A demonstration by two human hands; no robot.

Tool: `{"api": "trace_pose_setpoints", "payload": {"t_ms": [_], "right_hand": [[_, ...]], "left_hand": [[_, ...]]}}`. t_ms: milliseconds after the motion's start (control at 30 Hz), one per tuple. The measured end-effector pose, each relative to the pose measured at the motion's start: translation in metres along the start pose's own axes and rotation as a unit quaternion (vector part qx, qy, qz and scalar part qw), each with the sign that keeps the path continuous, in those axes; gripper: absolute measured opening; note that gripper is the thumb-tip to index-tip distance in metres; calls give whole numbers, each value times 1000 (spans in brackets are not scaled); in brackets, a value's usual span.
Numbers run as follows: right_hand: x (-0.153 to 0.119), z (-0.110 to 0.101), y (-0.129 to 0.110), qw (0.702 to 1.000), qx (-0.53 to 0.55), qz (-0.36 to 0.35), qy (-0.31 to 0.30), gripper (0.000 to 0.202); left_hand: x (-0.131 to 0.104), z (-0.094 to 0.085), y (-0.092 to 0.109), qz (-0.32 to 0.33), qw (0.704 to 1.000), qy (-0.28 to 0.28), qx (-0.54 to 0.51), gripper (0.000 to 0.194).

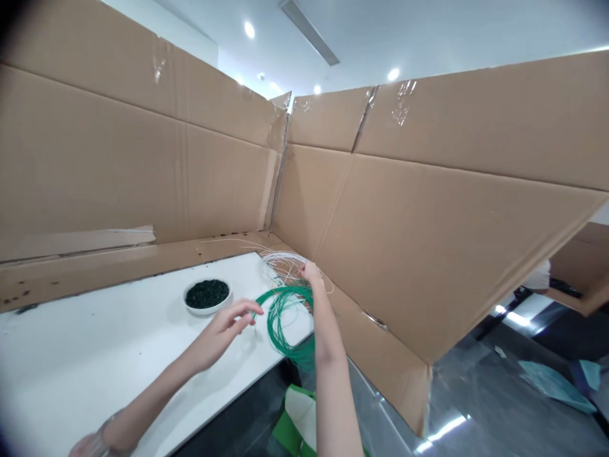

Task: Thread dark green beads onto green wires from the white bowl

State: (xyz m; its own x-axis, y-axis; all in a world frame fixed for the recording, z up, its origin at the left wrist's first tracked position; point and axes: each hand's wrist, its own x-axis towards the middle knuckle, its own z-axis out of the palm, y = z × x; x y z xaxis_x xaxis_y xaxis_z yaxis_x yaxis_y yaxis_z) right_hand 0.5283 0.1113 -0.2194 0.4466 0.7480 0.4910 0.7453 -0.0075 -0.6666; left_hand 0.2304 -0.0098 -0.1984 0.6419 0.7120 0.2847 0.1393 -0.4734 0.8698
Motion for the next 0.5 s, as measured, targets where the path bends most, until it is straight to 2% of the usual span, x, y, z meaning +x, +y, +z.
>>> {"api": "trace_pose_setpoints", "payload": {"t_ms": [100, 133, 200, 367, 500], "right_hand": [[16, -14, -12, 999, -4, 23, -41, 29], [27, -21, -19, 999, -6, 28, -47, 23], [54, -38, -36, 999, -2, 25, -40, 27], [121, -86, -95, 999, 23, -3, 32, 18], [152, -128, -150, 995, 42, -44, 83, 27]], "left_hand": [[32, 3, -16, 20, 995, -13, 95, 33], [43, 6, -22, 24, 993, -22, 111, 32], [64, 13, -36, 33, 988, -42, 142, 29], [103, 30, -68, 81, 959, -136, 234, 22], [116, 31, -79, 134, 929, -185, 292, 21]]}}
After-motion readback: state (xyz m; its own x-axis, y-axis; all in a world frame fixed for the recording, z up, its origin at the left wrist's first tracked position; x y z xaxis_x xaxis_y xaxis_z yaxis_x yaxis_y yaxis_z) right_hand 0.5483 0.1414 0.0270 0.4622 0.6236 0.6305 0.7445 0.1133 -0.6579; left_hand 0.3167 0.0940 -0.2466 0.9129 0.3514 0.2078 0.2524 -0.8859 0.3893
